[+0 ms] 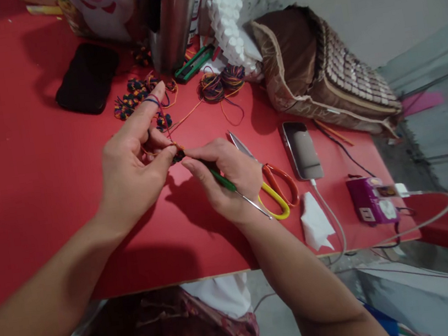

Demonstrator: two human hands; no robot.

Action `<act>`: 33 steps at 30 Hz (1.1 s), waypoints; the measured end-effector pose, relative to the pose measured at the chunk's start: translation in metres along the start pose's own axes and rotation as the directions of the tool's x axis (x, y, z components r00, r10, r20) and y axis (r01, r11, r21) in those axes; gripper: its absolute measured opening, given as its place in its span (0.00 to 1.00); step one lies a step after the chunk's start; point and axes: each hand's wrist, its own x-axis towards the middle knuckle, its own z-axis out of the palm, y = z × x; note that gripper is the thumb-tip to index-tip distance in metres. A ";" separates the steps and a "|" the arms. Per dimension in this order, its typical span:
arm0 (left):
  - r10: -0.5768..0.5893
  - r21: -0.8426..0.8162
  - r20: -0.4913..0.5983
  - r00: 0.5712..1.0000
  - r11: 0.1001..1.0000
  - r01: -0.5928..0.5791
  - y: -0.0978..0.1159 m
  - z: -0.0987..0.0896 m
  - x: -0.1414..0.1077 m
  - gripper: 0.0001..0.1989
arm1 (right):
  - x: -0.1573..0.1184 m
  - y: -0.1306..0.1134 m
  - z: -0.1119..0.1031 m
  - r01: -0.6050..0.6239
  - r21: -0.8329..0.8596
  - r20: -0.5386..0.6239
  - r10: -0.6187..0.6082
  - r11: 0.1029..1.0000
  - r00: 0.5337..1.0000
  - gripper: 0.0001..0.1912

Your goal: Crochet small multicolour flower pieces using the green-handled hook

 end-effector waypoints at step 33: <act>-0.067 0.046 0.017 0.998 0.997 0.067 0.003 -0.004 -0.003 0.26 | 0.010 -0.002 -0.010 -0.079 0.118 0.026 0.076 0.990 0.997 0.09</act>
